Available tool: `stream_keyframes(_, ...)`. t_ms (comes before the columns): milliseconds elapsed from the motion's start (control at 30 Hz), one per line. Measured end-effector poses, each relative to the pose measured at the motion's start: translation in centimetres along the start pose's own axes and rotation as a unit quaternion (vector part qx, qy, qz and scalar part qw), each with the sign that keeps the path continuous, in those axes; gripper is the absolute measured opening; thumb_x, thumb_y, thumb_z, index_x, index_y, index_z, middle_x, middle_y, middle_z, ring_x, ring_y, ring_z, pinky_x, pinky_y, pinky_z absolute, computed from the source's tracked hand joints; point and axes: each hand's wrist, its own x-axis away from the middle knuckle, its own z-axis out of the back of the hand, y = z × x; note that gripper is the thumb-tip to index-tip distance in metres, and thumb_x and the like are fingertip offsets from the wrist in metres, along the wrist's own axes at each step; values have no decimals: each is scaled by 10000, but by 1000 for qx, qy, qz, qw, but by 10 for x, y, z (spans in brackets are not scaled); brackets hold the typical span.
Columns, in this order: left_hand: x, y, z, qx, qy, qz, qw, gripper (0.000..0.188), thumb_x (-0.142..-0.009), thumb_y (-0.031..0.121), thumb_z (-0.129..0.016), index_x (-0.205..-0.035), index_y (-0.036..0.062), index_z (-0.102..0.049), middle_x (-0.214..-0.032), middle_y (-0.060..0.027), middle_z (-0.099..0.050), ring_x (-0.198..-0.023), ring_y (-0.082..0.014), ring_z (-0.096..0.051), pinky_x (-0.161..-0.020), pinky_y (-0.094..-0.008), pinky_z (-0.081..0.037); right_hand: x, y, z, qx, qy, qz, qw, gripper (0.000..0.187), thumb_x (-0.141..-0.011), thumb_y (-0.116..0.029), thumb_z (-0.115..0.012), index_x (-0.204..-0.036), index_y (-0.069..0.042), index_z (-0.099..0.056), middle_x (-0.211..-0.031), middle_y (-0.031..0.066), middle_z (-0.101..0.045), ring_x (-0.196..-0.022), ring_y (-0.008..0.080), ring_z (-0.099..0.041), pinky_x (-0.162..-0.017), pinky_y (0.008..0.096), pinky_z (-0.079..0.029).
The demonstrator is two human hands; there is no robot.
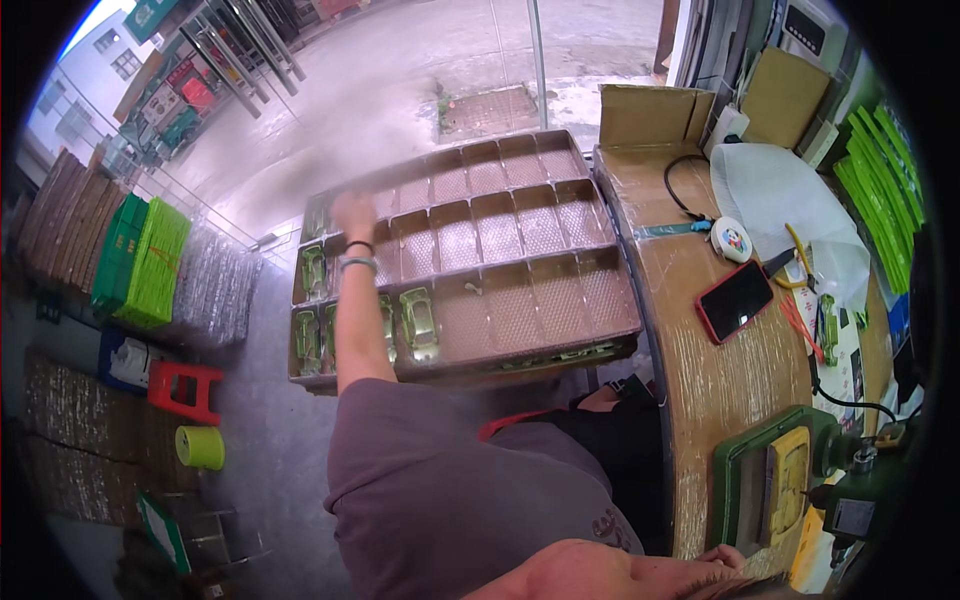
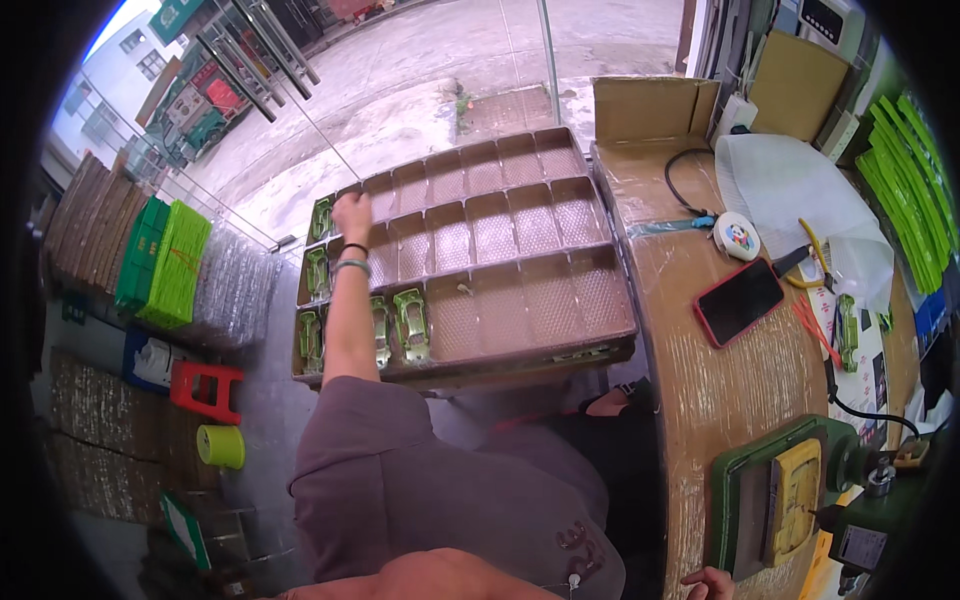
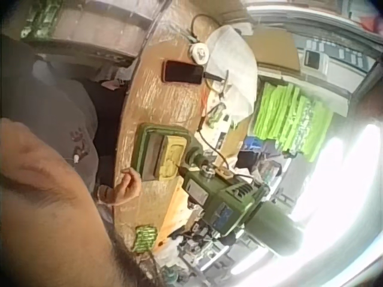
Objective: The person repeatedly places small green trays under a green manual press, pulls the lever to seal them, and then removes the sealed trays to place them into a cardboard box. The process is repeated continuously throughout the clip.
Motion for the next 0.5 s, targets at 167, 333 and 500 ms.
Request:
stream_keyframes(167, -35, -87, -14, -206, -106, 135, 963, 378, -898, 314, -546, -879, -14, -734, -924, -228, -710, -896, -396, -671, -818, -494, -500, 3, 21, 3, -53, -80, -61, 993, 500, -1018, -361, -454, -1334, 25, -454, -1018, 158, -612, -782, 191, -588, -759, 332, -490)
stream_keyframes(333, -55, -102, -23, -77, 2, 186, 979, 409, -918, 293, -492, -894, -43, -725, -956, -247, -704, -878, -414, -673, -809, -491, -504, -7, 12, -14, -58, -13, -63, 996, 172, -997, -118, -531, -1092, 19, -577, -793, 74, -594, -695, 127, -564, -638, 238, -430)
stream_keyframes(500, -21, 49, 17, 555, -22, 161, 816, 307, -931, 197, -545, -950, -58, -715, -892, -152, -703, -807, -242, -685, -717, -357, -545, -21, -17, -45, -129, 25, -117, 984, 136, -917, -52, -606, -1013, 45, -617, -817, 98, -615, -751, 162, -610, -676, 264, -496)
